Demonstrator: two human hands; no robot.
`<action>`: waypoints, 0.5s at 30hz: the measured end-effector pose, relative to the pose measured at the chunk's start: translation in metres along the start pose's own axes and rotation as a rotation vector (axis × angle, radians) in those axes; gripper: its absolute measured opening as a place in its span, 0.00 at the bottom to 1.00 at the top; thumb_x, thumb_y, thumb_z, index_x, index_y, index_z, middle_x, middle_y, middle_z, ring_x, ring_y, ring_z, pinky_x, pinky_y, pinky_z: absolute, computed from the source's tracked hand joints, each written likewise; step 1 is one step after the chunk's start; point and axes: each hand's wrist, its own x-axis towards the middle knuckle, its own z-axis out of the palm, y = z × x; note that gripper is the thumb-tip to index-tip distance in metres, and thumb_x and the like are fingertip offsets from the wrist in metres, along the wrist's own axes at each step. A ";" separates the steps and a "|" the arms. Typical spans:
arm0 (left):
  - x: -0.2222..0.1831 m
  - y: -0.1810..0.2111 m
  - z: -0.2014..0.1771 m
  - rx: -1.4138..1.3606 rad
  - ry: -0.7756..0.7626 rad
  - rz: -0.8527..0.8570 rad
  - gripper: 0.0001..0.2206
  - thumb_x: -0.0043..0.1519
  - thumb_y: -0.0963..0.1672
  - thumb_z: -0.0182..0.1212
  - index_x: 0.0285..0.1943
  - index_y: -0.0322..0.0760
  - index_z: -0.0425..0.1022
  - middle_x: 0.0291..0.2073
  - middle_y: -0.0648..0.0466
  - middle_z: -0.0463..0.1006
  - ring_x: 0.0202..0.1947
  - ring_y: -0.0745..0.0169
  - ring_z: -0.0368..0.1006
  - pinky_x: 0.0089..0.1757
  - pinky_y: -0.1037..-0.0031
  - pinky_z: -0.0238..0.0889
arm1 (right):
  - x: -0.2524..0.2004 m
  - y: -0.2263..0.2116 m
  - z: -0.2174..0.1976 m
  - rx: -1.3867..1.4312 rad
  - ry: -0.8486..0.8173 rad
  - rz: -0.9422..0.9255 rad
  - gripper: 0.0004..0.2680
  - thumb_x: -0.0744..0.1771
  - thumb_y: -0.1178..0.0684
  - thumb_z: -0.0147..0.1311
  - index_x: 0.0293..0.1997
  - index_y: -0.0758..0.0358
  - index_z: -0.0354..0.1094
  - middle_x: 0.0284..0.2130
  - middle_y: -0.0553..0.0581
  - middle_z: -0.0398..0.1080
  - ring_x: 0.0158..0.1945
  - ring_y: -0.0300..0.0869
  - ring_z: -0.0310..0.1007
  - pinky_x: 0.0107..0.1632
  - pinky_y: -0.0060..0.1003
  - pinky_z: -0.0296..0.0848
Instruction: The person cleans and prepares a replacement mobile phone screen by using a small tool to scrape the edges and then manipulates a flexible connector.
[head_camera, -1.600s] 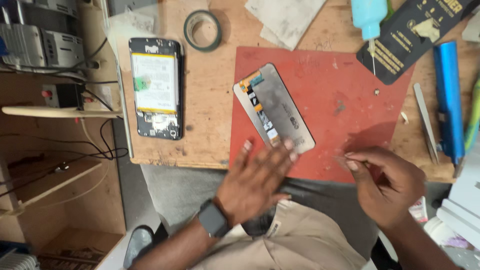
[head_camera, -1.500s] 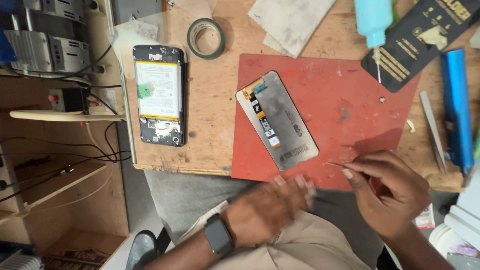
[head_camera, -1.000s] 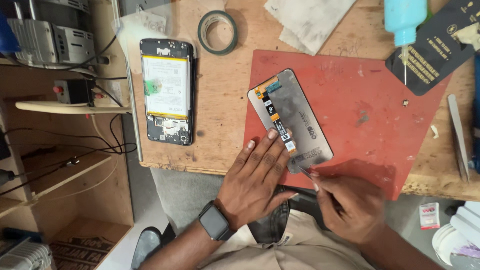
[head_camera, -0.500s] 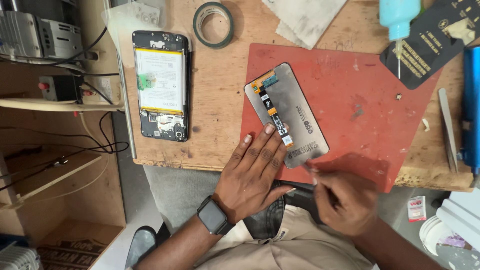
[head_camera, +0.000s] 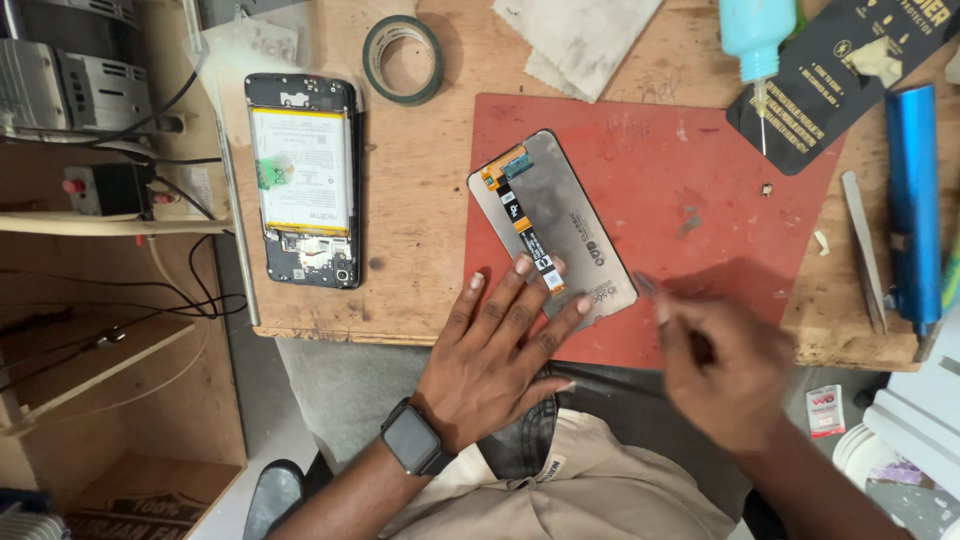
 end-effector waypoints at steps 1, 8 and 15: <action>-0.002 0.000 -0.001 -0.017 0.024 0.039 0.37 0.58 0.58 0.62 0.77 0.49 0.61 0.73 0.49 0.60 0.76 0.48 0.50 0.71 0.51 0.38 | 0.002 0.003 -0.002 0.039 0.021 -0.043 0.03 0.67 0.65 0.62 0.42 0.69 0.74 0.28 0.59 0.73 0.23 0.35 0.69 0.28 0.30 0.65; -0.002 0.004 -0.010 0.004 0.169 0.153 0.26 0.69 0.50 0.68 0.75 0.41 0.69 0.73 0.51 0.65 0.76 0.52 0.59 0.75 0.55 0.49 | 0.008 0.007 -0.011 0.073 -0.081 -0.156 0.04 0.65 0.66 0.61 0.41 0.69 0.73 0.26 0.59 0.73 0.21 0.36 0.68 0.26 0.31 0.64; 0.027 0.009 -0.009 -0.096 0.158 -0.100 0.31 0.62 0.54 0.64 0.71 0.36 0.69 0.71 0.44 0.64 0.71 0.41 0.60 0.68 0.48 0.49 | 0.014 0.002 -0.014 0.111 -0.176 -0.182 0.05 0.63 0.65 0.61 0.39 0.68 0.75 0.22 0.56 0.72 0.18 0.36 0.66 0.24 0.33 0.62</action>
